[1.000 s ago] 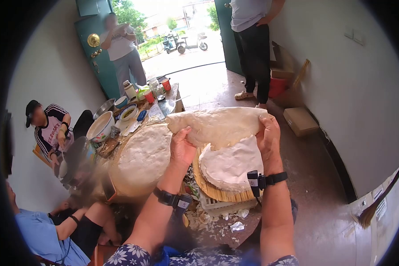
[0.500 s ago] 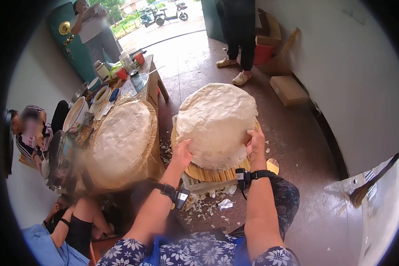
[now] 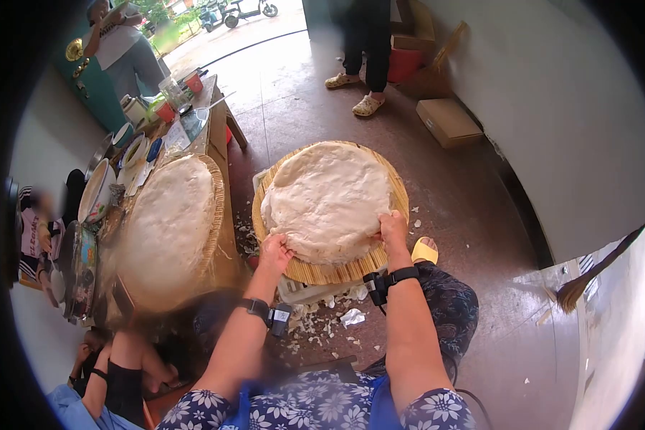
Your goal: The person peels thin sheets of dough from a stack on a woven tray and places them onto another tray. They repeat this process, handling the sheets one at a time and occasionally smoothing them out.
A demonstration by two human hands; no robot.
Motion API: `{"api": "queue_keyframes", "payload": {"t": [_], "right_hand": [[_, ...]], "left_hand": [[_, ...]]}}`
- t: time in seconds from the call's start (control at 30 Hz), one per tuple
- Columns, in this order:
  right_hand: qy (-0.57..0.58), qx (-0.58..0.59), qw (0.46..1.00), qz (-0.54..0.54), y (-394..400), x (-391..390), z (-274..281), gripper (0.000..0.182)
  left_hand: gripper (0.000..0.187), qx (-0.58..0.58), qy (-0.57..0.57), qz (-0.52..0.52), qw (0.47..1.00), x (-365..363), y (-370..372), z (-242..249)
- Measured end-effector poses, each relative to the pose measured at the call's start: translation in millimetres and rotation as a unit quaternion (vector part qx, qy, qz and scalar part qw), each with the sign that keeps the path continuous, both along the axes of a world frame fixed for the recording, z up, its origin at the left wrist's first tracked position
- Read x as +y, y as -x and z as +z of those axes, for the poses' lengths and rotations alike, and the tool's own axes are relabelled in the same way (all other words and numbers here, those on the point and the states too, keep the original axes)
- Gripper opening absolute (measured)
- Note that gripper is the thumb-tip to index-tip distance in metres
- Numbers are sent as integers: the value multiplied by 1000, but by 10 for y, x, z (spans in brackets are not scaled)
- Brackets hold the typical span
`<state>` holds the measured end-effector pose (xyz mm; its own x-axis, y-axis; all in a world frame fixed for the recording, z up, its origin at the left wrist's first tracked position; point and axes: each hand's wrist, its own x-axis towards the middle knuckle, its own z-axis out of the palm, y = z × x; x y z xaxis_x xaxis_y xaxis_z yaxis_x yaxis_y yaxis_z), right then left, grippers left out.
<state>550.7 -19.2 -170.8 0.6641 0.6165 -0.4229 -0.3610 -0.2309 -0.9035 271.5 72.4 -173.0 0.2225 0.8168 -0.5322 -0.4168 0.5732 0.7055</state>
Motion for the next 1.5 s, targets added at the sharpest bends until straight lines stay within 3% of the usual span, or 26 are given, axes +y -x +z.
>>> {"api": "queue_keyframes", "payload": {"t": [0.1, 0.23, 0.33, 0.43, 0.57, 0.7, 1.07, 1.17, 1.2, 1.23, 1.3, 1.33, 1.43, 1.47, 1.5], "right_hand": [[130, -126, 983, 31, -25, -61, 26, 25], [175, -165, 970, 34, -3, -103, 52, 27], [164, -160, 973, 21, -25, -73, -38, 23], [100, -24, 994, 27, -97, -93, -130, 19], [58, -14, 998, 14, -30, -169, 23, 17], [160, -161, 974, 27, -10, -133, 33, 18], [138, -136, 976, 98, -117, -126, -37, 16], [180, -158, 967, 88, -123, -97, -33, 19], [199, -244, 939, 137, -160, -101, 36, 24], [215, -339, 907, 128, -168, -65, 92, 25], [242, -517, 814, 105, -139, -10, 265, 29], [211, -525, 817, 108, -94, 58, 415, 29], [118, -564, 807, 129, 13, 475, 807, 30], [89, -586, 792, 144, 42, 641, 896, 30], [60, -607, 776, 159, 63, 807, 951, 30]], "left_hand": [[21, 58, -5, -19, 998, 16, 10, 33], [19, 105, 1, -24, 994, 29, 1, 73], [21, 116, -15, -24, 993, 3, -19, 131], [15, 133, -10, -25, 991, 54, 3, 34], [14, 140, 5, -23, 990, 81, 20, 11], [22, 224, -53, -39, 972, 17, 12, 83], [26, 212, -48, -2, 976, -39, 12, 108], [33, 265, -87, 15, 960, -48, 0, 91], [46, 292, -75, -16, 953, -55, 34, 156], [48, 397, -153, 7, 905, -46, 31, 84], [52, 583, -295, 55, 755, -27, 0, -101], [54, 584, -306, -5, 752, -182, 5, 285], [42, 574, -503, -65, 643, -237, -6, 270], [28, 556, -526, -62, 641, -270, -46, 252], [26, 555, -544, -87, 623, -293, -43, 239]]}}
